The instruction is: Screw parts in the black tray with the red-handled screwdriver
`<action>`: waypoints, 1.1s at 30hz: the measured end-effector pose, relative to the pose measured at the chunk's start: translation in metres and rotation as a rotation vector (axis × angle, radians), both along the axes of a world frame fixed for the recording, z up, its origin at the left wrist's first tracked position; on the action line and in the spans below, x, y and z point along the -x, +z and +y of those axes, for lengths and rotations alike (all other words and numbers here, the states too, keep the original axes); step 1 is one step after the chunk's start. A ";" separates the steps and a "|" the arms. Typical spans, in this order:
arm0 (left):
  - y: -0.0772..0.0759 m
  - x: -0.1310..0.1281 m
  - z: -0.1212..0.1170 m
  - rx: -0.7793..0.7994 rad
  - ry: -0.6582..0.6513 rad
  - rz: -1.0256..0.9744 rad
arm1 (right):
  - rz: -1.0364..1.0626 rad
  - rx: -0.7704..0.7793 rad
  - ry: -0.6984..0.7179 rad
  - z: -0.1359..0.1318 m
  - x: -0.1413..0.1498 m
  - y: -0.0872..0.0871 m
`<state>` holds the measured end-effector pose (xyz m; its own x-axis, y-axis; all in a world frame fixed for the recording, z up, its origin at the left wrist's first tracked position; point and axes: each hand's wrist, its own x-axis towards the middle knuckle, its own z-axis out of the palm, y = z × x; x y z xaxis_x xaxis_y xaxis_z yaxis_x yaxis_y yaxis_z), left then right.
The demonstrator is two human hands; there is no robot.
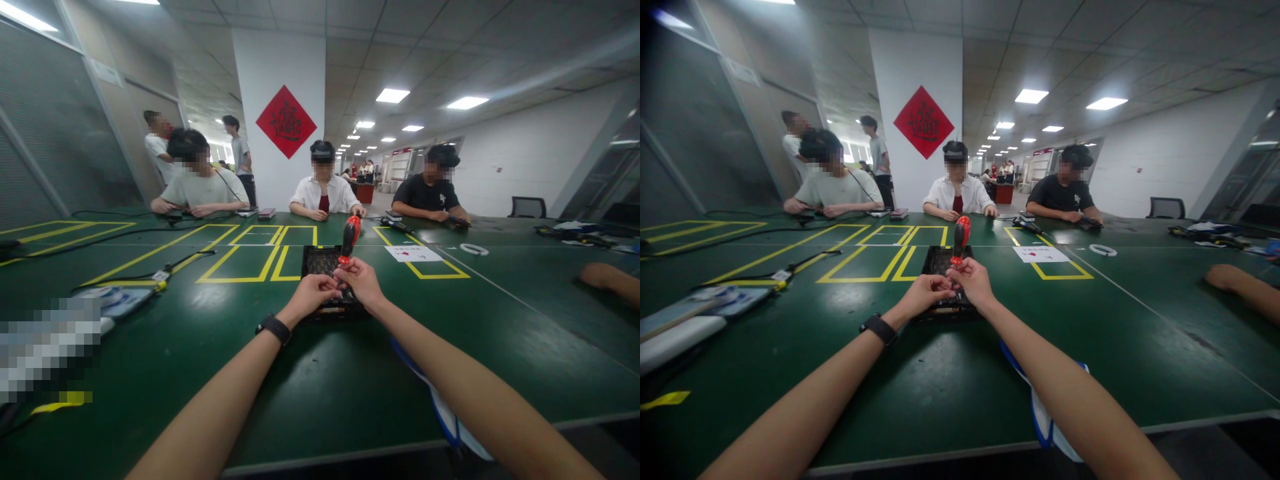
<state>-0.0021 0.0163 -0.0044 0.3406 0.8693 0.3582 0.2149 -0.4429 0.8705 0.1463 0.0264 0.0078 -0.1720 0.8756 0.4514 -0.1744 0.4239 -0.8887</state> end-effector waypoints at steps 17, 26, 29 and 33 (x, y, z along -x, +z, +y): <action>0.001 0.001 0.001 0.019 -0.050 -0.057 | -0.022 -0.070 0.020 -0.001 0.002 -0.002; -0.002 0.001 0.002 -0.037 0.050 0.020 | 0.055 -0.084 -0.055 -0.004 0.006 -0.003; 0.000 0.001 0.001 -0.044 0.008 0.038 | 0.038 -0.074 -0.048 -0.006 0.005 -0.002; 0.001 0.001 0.002 -0.055 -0.055 0.050 | 0.001 -0.039 0.003 -0.006 0.003 -0.002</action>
